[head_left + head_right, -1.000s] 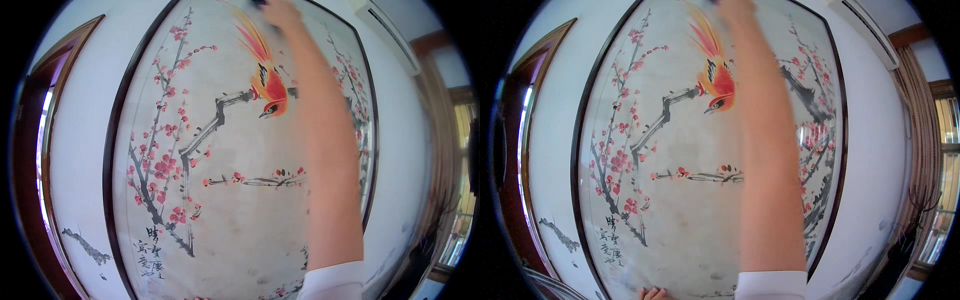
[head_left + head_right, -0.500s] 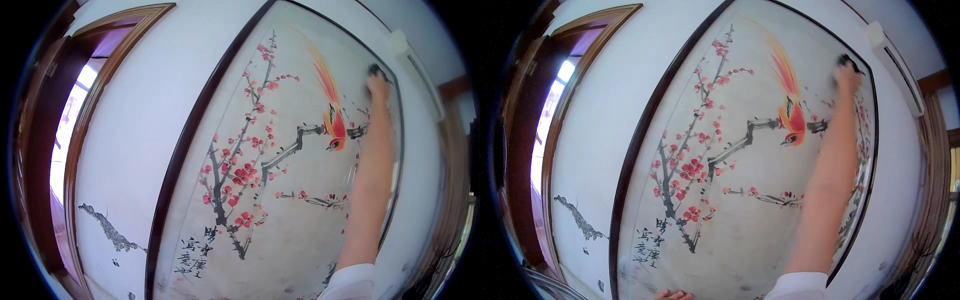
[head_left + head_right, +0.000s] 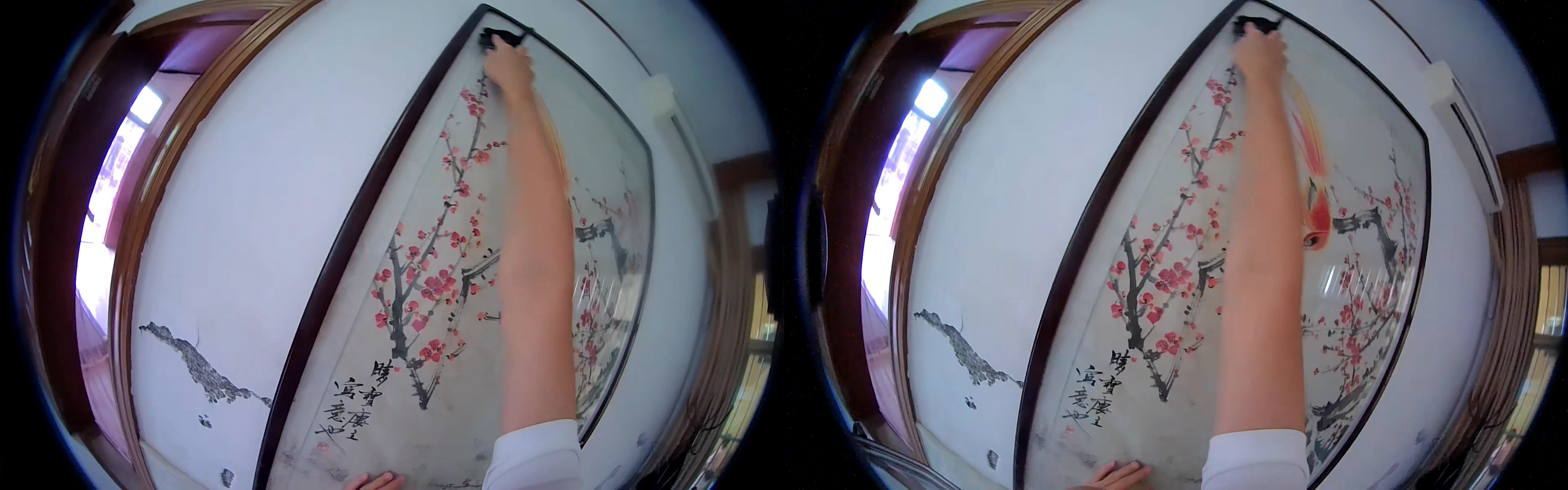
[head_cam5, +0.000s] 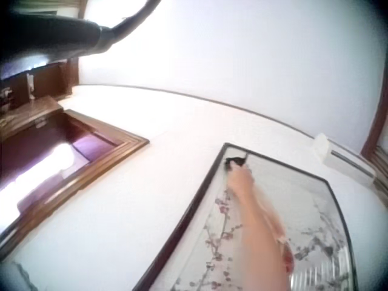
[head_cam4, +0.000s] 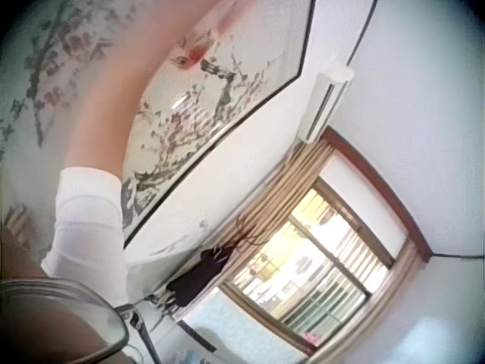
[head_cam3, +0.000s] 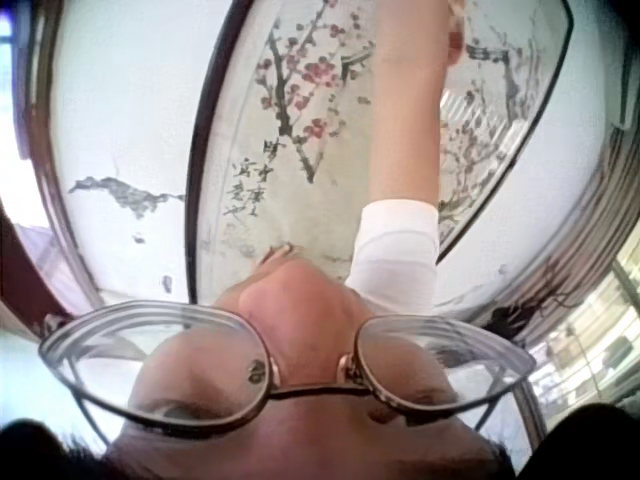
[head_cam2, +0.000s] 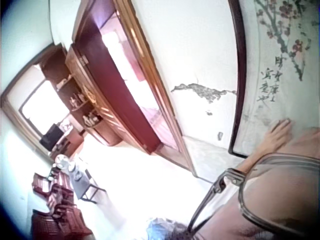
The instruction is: The person wipes the top and side edges of a wooden door frame with a yellow cloth. They then clean the glass surface and the wooden frame of a large wall-mounted picture using the cloth.
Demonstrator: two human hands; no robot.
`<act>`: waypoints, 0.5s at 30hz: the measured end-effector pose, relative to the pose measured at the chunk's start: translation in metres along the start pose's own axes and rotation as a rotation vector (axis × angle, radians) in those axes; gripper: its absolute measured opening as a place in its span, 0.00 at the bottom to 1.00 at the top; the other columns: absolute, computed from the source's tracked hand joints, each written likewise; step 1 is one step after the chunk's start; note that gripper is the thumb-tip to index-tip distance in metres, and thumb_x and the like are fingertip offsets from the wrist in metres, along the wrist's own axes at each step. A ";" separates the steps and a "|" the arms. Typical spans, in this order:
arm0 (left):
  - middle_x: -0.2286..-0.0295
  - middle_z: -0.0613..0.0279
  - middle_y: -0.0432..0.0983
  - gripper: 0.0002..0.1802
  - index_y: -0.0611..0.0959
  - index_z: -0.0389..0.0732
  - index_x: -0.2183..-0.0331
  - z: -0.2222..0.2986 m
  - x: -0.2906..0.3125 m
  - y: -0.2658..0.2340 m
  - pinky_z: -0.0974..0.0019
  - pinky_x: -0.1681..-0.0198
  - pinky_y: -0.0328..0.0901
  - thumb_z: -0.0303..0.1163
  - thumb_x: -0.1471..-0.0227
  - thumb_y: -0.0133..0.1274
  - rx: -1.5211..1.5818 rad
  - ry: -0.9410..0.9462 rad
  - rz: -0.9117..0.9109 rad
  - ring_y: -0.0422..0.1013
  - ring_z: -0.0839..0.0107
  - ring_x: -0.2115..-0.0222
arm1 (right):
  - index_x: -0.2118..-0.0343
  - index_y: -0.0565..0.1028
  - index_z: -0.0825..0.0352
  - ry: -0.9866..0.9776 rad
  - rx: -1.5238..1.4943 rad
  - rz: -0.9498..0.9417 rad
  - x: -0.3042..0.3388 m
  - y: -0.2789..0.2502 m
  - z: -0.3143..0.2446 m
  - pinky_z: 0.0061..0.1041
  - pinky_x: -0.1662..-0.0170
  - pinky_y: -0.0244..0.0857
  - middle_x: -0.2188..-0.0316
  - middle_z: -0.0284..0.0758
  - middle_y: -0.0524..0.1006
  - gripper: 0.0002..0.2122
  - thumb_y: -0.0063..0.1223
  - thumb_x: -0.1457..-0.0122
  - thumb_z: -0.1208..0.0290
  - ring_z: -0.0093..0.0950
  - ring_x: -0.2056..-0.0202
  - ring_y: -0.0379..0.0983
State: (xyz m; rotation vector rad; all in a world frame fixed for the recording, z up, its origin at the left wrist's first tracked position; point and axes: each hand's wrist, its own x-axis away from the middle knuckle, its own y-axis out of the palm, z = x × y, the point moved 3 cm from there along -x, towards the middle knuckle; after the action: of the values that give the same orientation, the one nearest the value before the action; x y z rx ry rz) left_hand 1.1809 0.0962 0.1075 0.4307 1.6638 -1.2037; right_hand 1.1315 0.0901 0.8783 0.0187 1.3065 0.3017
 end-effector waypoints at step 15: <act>0.51 0.60 0.71 0.17 0.78 0.46 0.59 0.054 -0.002 -0.098 0.53 0.44 0.56 0.28 0.54 0.51 0.254 -0.045 0.117 0.66 0.62 0.49 | 0.53 0.74 0.65 0.040 -0.042 -0.307 0.087 -0.045 -0.064 0.39 0.48 0.65 0.53 0.48 0.74 0.19 0.49 0.49 0.67 0.42 0.49 0.70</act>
State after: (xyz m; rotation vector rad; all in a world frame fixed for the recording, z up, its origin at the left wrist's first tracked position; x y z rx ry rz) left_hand 1.1364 0.0071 0.1589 0.6437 1.4319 -1.3318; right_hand 1.0997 0.0565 0.7705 -0.2226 1.3207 0.0673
